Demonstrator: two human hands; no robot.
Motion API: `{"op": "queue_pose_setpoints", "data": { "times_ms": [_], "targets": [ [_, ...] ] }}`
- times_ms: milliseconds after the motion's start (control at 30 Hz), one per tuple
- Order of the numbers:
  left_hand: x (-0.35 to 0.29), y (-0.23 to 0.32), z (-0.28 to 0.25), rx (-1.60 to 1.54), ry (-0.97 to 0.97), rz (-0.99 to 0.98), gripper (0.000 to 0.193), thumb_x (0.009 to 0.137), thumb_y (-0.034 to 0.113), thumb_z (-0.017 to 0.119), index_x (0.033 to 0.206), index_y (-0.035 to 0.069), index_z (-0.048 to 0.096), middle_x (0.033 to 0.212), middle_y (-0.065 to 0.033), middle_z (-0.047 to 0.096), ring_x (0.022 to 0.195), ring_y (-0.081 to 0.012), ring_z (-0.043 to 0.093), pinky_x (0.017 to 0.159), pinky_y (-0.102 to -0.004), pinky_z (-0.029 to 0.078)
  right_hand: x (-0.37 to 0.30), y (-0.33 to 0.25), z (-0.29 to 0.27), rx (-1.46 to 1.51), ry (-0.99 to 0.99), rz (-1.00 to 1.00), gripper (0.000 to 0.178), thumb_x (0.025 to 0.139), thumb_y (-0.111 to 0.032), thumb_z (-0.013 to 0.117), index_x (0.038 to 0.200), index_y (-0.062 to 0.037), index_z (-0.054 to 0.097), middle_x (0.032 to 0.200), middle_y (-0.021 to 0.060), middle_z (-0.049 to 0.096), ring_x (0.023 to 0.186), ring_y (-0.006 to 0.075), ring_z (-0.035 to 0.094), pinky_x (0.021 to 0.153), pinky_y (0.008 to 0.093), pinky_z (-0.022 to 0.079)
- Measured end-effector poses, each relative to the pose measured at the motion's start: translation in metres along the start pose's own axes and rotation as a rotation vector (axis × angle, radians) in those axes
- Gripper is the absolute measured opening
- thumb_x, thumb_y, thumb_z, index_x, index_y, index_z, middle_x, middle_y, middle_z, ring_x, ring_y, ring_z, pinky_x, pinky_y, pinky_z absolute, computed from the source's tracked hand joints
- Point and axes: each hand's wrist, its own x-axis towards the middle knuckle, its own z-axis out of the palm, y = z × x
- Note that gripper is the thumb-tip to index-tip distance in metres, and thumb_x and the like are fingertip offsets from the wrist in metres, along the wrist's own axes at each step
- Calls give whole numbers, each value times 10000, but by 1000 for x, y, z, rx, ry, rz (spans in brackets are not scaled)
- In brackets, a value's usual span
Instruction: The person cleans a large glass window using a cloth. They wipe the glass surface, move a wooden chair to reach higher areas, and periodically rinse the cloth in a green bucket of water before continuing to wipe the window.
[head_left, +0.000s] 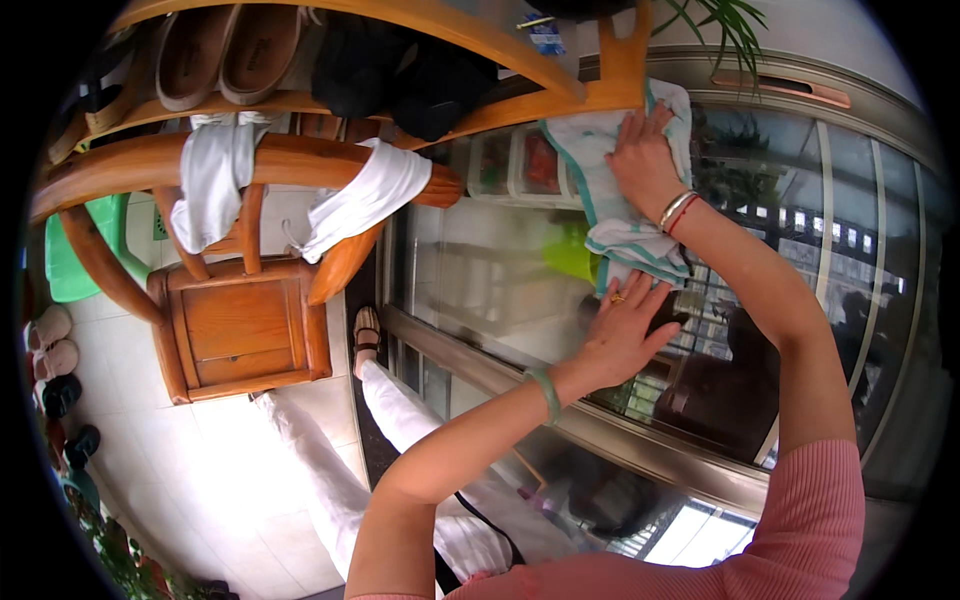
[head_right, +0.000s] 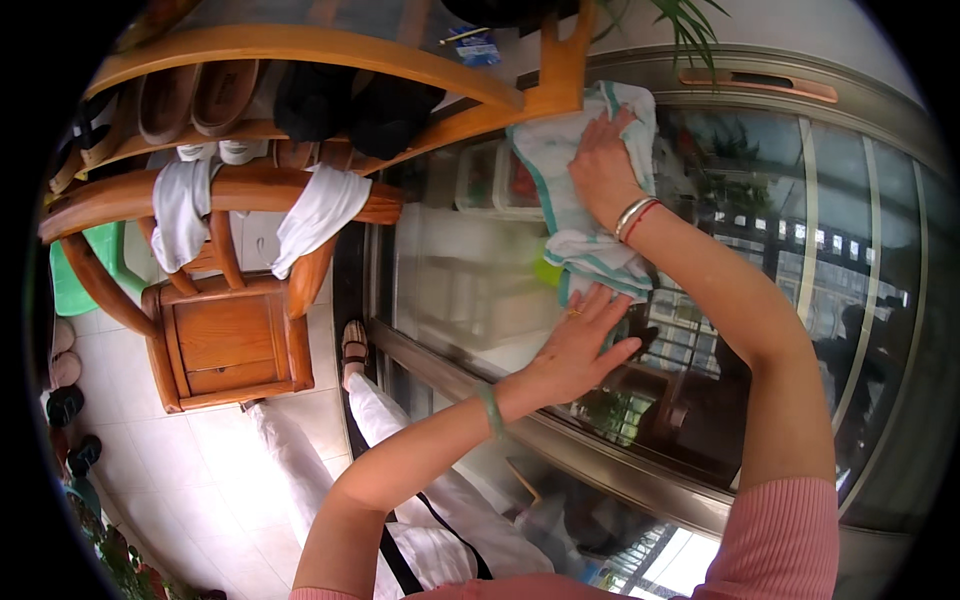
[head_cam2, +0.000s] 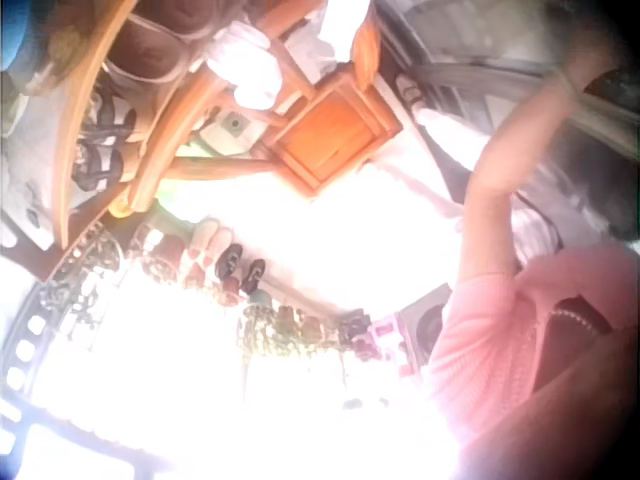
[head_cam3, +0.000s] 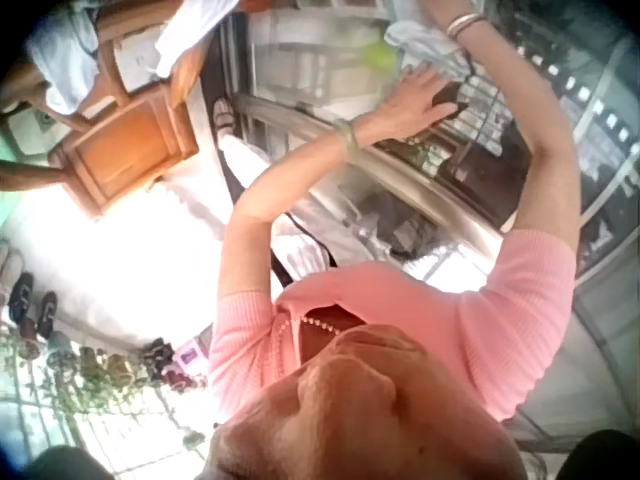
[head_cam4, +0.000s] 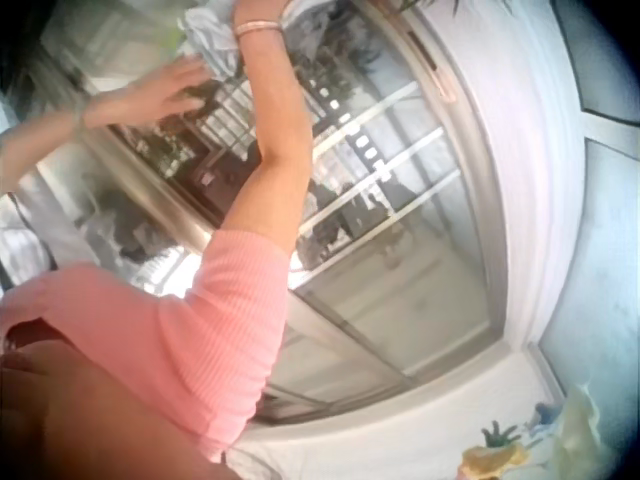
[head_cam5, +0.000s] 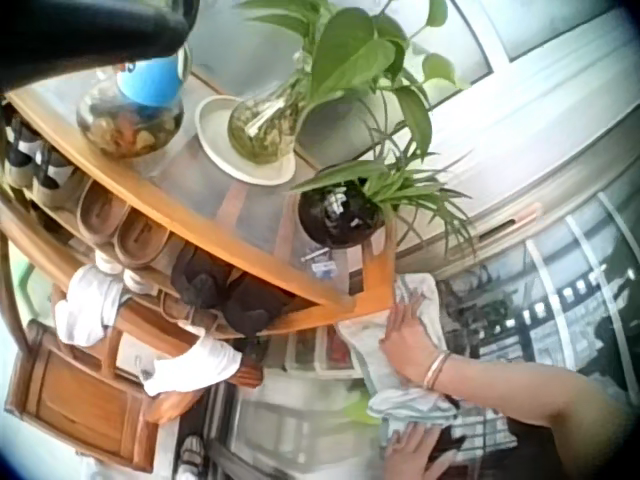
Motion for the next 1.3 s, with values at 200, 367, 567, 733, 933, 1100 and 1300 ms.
{"op": "queue_pose_setpoints", "data": {
  "times_ms": [200,367,567,733,933,1100,1300],
  "targets": [
    [-7,-19,1,9,99,-38,616,991,372,500,1431,-32,352,1518,-307,242,1449,-421,168,1181,-483,145,20,-32,29,246,188,-118,423,852,-151,506,1119,170,572,1230,324,546,1195,530,473,997,503,427],
    [-20,-70,-16,-30,99,-303,666,990,417,486,1477,2,300,1549,-293,186,1466,-402,127,1182,-449,157,79,-123,46,446,-89,-403,454,892,-168,442,1279,49,536,1370,198,526,1342,365,412,1115,494,297],
    [-66,-133,-32,-138,142,-518,722,980,480,478,1520,60,247,1574,-260,159,1486,-359,75,1186,-409,144,95,-174,48,422,-42,-276,435,939,-218,391,1301,-67,578,1424,102,503,1405,304,316,1129,502,210],
    [-56,-94,-14,-122,136,-454,697,976,457,498,1519,86,266,1553,-266,222,1479,-386,93,1184,-424,148,60,-120,24,416,-68,-262,425,924,-203,405,1262,-36,602,1398,101,527,1386,322,349,1076,519,236],
    [-29,7,15,-70,69,-96,672,967,438,515,1497,83,301,1481,-277,358,1440,-450,181,1172,-482,159,-28,9,4,318,-10,-93,391,865,-188,487,1182,1,614,1359,130,543,1346,346,402,1043,556,287],
    [-8,78,29,-108,-33,157,682,971,397,501,1517,86,237,1468,-263,383,1429,-439,213,1178,-499,143,-104,128,-40,183,-49,16,480,835,-171,546,1281,8,538,1392,136,497,1359,343,384,1081,518,297],
    [9,98,18,-182,230,49,531,914,240,638,1376,83,429,1311,-257,364,1219,-488,389,1059,-505,320,-79,114,-17,226,72,-62,499,835,-219,576,1277,10,532,1405,145,474,1363,353,347,1098,501,277]
  ]
}}
